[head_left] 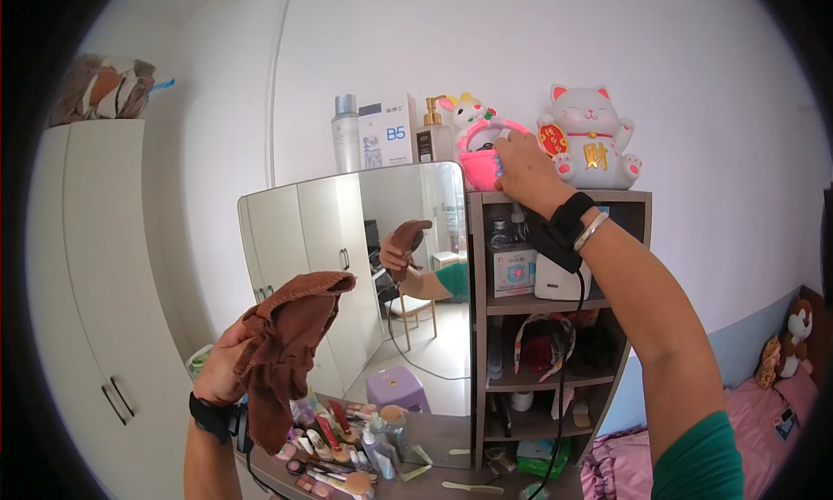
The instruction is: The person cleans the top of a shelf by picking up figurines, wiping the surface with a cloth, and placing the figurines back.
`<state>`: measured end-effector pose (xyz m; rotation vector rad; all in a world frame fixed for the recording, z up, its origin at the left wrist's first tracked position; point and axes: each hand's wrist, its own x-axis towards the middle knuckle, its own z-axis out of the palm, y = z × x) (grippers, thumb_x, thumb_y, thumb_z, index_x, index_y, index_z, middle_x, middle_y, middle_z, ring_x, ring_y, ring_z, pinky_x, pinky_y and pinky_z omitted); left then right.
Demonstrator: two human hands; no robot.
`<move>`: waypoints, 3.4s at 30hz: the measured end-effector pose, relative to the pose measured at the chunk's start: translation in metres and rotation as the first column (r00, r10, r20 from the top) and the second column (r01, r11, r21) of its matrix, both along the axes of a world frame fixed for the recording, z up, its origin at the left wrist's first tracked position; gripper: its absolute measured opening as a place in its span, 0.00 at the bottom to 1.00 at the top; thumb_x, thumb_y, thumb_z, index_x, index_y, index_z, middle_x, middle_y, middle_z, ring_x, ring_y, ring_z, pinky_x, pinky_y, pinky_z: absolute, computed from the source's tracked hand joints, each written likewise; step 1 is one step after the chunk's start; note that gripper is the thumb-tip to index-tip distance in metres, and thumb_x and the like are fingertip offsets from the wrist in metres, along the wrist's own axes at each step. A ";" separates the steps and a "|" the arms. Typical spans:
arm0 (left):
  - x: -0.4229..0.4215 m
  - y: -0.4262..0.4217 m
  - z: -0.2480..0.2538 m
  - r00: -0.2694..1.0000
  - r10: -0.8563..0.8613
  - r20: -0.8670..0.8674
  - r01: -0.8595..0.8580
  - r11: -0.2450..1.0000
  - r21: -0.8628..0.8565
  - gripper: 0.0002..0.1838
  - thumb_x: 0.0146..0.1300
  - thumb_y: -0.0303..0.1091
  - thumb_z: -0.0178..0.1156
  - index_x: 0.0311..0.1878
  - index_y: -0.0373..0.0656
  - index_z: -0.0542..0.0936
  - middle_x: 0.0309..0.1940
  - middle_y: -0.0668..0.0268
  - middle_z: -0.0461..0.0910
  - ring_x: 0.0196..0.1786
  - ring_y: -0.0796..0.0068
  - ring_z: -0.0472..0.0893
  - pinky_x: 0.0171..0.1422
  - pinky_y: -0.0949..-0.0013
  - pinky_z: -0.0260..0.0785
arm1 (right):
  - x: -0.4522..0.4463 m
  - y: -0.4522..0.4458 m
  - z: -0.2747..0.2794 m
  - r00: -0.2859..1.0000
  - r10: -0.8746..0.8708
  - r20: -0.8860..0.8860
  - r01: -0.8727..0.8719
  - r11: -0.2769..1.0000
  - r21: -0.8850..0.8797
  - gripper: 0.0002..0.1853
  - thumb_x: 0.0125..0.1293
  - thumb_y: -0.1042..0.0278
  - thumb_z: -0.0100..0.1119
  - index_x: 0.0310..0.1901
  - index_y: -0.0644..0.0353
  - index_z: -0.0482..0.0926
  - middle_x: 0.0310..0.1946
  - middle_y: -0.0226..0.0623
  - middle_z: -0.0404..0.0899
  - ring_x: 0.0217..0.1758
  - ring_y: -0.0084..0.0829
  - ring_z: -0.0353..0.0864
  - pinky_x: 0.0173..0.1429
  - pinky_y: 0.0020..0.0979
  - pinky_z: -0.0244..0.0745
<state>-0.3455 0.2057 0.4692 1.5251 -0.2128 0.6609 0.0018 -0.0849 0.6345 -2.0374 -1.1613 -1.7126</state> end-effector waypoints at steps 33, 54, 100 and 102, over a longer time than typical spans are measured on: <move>0.028 0.012 -0.021 0.998 -0.044 -0.040 0.041 0.996 -0.073 0.27 0.62 0.22 0.52 0.66 0.33 0.64 0.46 0.62 0.75 0.46 0.73 0.77 0.52 0.71 0.71 | 0.059 -0.016 0.093 0.984 0.010 -0.179 -0.012 1.000 -0.011 0.13 0.59 0.66 0.59 0.40 0.66 0.82 0.38 0.50 0.81 0.42 0.43 0.81 0.48 0.37 0.75; 0.036 0.002 -0.027 0.995 -0.074 -0.068 0.076 0.997 0.030 0.37 0.60 0.41 0.64 0.67 0.31 0.61 0.62 0.58 0.69 0.64 0.67 0.69 0.69 0.64 0.59 | 0.072 -0.016 0.105 0.978 -0.015 -0.210 -0.013 0.991 -0.131 0.13 0.52 0.73 0.62 0.41 0.63 0.83 0.36 0.48 0.82 0.39 0.41 0.83 0.45 0.36 0.78; 0.016 -0.026 -0.032 0.996 -0.080 -0.041 0.076 0.994 -0.084 0.33 0.60 0.31 0.63 0.67 0.34 0.63 0.59 0.60 0.72 0.59 0.68 0.74 0.65 0.65 0.66 | -0.001 -0.047 0.077 0.793 0.545 -0.273 -0.441 0.822 0.359 0.22 0.61 0.63 0.57 0.51 0.73 0.77 0.33 0.50 0.82 0.38 0.34 0.83 0.46 0.31 0.75; 0.015 -0.029 -0.032 0.996 -0.094 -0.010 0.093 0.992 -0.087 0.33 0.60 0.31 0.62 0.67 0.34 0.62 0.59 0.60 0.72 0.59 0.67 0.74 0.65 0.65 0.66 | -0.007 -0.054 0.079 0.806 0.537 -0.249 -0.444 0.827 0.345 0.22 0.61 0.62 0.56 0.51 0.72 0.77 0.33 0.50 0.82 0.37 0.35 0.83 0.46 0.31 0.75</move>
